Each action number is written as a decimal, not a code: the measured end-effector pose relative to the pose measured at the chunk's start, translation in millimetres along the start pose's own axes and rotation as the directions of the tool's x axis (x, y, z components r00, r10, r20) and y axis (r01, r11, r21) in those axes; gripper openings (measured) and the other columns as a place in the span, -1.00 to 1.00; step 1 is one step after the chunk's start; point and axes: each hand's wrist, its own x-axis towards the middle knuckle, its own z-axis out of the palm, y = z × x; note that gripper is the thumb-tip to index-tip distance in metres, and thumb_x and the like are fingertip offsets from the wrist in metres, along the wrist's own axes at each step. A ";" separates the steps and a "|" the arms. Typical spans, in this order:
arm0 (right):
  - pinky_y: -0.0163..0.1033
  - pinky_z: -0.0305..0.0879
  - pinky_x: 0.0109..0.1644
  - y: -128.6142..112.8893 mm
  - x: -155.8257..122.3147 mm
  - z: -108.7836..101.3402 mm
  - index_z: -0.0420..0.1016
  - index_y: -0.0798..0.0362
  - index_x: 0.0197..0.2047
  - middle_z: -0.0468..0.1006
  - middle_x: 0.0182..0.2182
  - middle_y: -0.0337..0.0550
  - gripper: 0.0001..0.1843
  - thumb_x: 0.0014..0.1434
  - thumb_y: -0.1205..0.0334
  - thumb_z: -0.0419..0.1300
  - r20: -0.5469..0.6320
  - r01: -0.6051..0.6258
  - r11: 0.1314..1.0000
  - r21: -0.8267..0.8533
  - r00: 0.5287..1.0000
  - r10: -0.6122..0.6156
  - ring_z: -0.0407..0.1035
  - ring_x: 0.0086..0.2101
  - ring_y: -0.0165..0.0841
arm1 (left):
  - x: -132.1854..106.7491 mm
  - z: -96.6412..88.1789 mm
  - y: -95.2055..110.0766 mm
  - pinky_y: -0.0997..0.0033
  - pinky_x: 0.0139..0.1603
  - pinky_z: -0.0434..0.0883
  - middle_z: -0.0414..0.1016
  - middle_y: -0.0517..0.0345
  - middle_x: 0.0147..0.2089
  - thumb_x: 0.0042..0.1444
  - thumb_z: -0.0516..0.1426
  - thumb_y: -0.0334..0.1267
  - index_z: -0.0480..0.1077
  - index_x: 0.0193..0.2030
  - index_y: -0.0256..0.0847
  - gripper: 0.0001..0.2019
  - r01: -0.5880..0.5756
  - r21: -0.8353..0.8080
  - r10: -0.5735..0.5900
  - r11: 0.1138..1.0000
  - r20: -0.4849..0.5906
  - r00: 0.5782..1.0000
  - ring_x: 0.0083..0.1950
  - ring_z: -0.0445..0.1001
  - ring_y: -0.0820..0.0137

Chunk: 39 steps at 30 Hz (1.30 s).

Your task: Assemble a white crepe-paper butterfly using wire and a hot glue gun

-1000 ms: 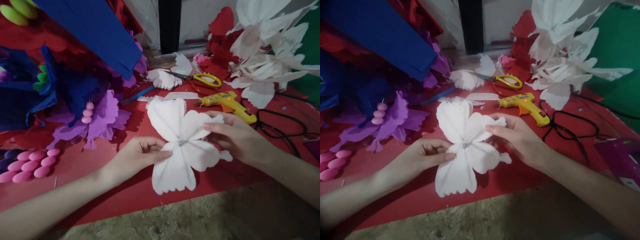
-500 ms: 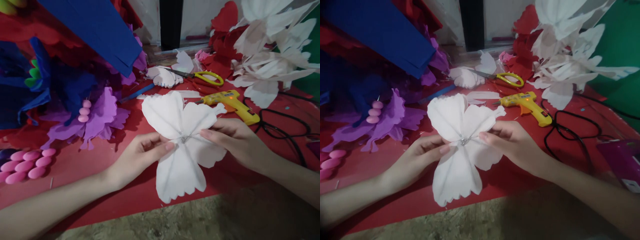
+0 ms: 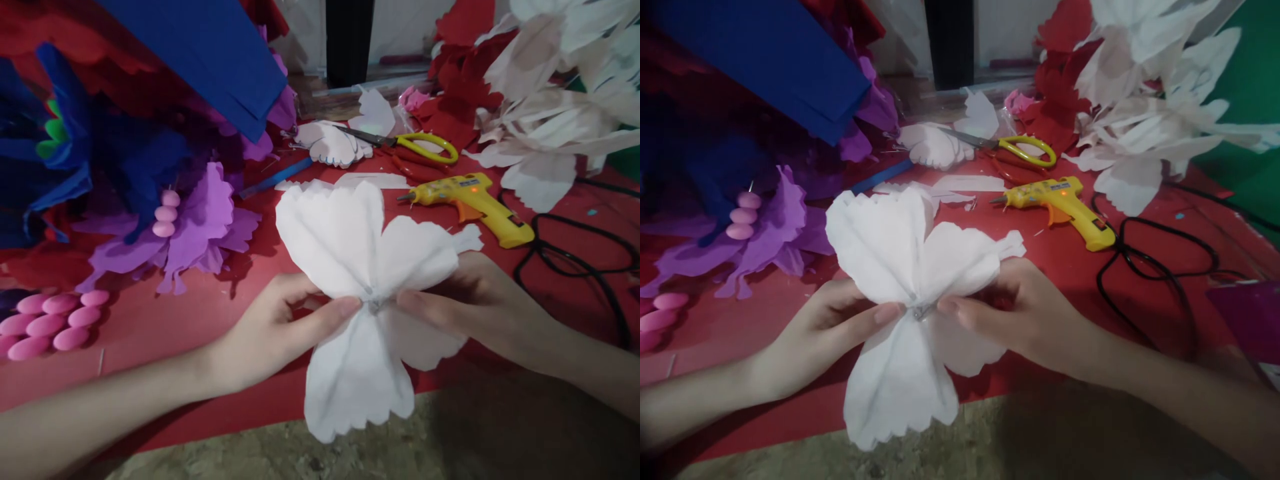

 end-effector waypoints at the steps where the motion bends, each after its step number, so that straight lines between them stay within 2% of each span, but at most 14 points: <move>1: -0.56 0.17 -0.53 -0.9 -0.5 1.1 0.54 0.12 -0.46 0.48 -0.53 -0.23 -0.79 -0.01 0.18 0.14 0.002 -0.003 1.000 -0.008 1.000 0.003 0.28 -0.53 -0.58 | -0.1 0.0 -0.3 0.64 -0.49 0.29 0.46 0.29 -0.56 0.05 0.11 -0.34 0.45 -0.49 -0.24 -0.85 0.003 0.017 -0.003 1.000 -0.002 1.000 -0.53 0.31 0.55; 4: -0.54 0.18 -0.52 -2.4 -2.3 3.2 0.55 0.13 -0.44 0.49 -0.52 -0.20 -0.75 0.00 0.12 0.15 -0.007 -0.035 0.999 -0.010 0.999 0.035 0.29 -0.52 -0.55 | 0.4 0.7 -0.1 0.63 -0.54 0.23 0.38 0.31 -0.62 0.03 0.12 -0.33 0.42 -0.55 -0.24 -0.82 0.055 0.014 -0.055 0.998 -0.008 0.998 -0.56 0.24 0.56; 9: -0.56 0.17 -0.51 -1.6 -5.6 3.9 0.52 0.15 -0.40 0.48 -0.49 -0.20 -0.78 -0.04 0.16 0.22 0.037 -0.169 0.976 0.136 0.985 0.166 0.27 -0.52 -0.58 | 1.2 3.2 0.7 0.65 -0.37 0.34 0.52 0.30 -0.49 0.04 0.12 -0.39 0.51 -0.50 -0.19 -0.83 0.151 -0.200 -0.140 0.968 0.066 0.988 -0.41 0.41 0.54; 12: -0.56 0.12 -0.58 -1.3 -7.6 4.1 0.50 0.16 -0.41 0.40 -0.54 -0.22 -0.72 -0.04 0.08 0.22 0.072 -0.245 0.948 0.203 0.969 0.235 0.21 -0.57 -0.59 | 2.0 3.5 0.4 0.67 -0.35 0.35 0.54 0.31 -0.49 0.04 0.13 -0.43 0.53 -0.50 -0.18 -0.81 0.181 -0.274 -0.168 0.945 0.069 0.983 -0.39 0.43 0.55; 15: -0.57 0.10 -0.59 -2.0 -9.1 4.9 0.49 0.16 -0.42 0.36 -0.55 -0.24 -0.75 -0.08 0.12 0.26 0.074 -0.291 0.921 0.259 0.957 0.282 0.18 -0.56 -0.61 | 3.2 2.7 0.4 0.66 -0.28 0.38 0.57 0.32 -0.43 0.04 0.14 -0.46 0.55 -0.47 -0.17 -0.81 0.180 -0.300 -0.165 0.937 0.074 0.984 -0.38 0.45 0.57; 18: -0.59 0.09 -0.58 -1.8 -9.6 5.9 0.50 0.14 -0.43 0.36 -0.55 -0.26 -0.79 -0.11 0.17 0.30 0.048 -0.284 0.913 0.293 0.958 0.282 0.17 -0.56 -0.63 | 3.8 1.8 0.3 0.69 -0.24 0.37 0.59 0.33 -0.37 0.03 0.14 -0.50 0.55 -0.42 -0.16 -0.81 0.156 -0.317 -0.134 0.935 0.091 0.987 -0.32 0.50 0.57; 24: -0.57 0.04 -0.61 1.7 -7.8 6.3 0.45 0.14 -0.45 0.32 -0.59 -0.26 -0.72 0.03 0.06 0.20 0.028 -0.232 0.939 0.253 0.972 0.232 0.11 -0.60 -0.63 | 2.8 0.7 0.4 0.69 -0.30 0.38 0.60 0.31 -0.38 0.05 0.13 -0.51 0.55 -0.39 -0.18 -0.81 0.150 -0.305 -0.127 0.941 0.094 0.987 -0.29 0.54 0.51; 27: -0.55 0.06 -0.57 1.4 -7.6 6.0 0.40 0.16 -0.50 0.31 -0.57 -0.23 -0.64 0.01 -0.02 0.20 0.024 -0.226 0.951 0.209 0.974 0.226 0.13 -0.57 -0.61 | 3.0 -0.2 1.3 0.66 -0.30 0.39 0.60 0.28 -0.35 0.08 0.12 -0.49 0.56 -0.34 -0.17 -0.80 0.135 -0.275 -0.112 0.952 0.098 0.989 -0.29 0.53 0.50; 32: -0.53 -0.05 -0.59 -0.1 -9.4 6.4 0.24 0.17 -0.58 0.17 -0.61 -0.24 -0.56 0.03 -0.06 0.14 -0.001 -0.211 0.972 0.108 0.977 0.212 0.02 -0.58 -0.62 | 4.1 0.0 0.0 0.65 -0.27 0.38 0.60 0.28 -0.34 0.08 0.13 -0.48 0.57 -0.33 -0.15 -0.80 0.122 -0.246 -0.101 0.961 0.095 0.990 -0.30 0.50 0.52; 35: -0.51 -0.07 -0.60 -0.2 -8.7 6.9 0.25 0.17 -0.58 0.16 -0.61 -0.23 -0.58 0.01 -0.06 0.10 -0.024 -0.218 0.974 0.058 0.975 0.219 0.00 -0.58 -0.61 | 4.1 0.9 -2.1 0.63 -0.26 0.39 0.59 0.28 -0.34 0.07 0.13 -0.47 0.56 -0.34 -0.16 -0.81 0.125 -0.249 -0.104 0.960 0.095 0.990 -0.29 0.50 0.51; 39: -0.47 0.01 -0.55 -1.2 -6.7 7.3 0.29 0.17 -0.60 0.20 -0.61 -0.20 -0.57 -0.07 -0.09 0.10 -0.072 -0.260 0.965 0.014 0.963 0.261 0.06 -0.56 -0.57 | 4.1 1.5 -2.4 0.64 -0.33 0.37 0.57 0.25 -0.40 0.03 0.14 -0.44 0.53 -0.42 -0.22 -0.87 0.132 -0.212 -0.118 0.968 0.080 0.990 -0.33 0.47 0.50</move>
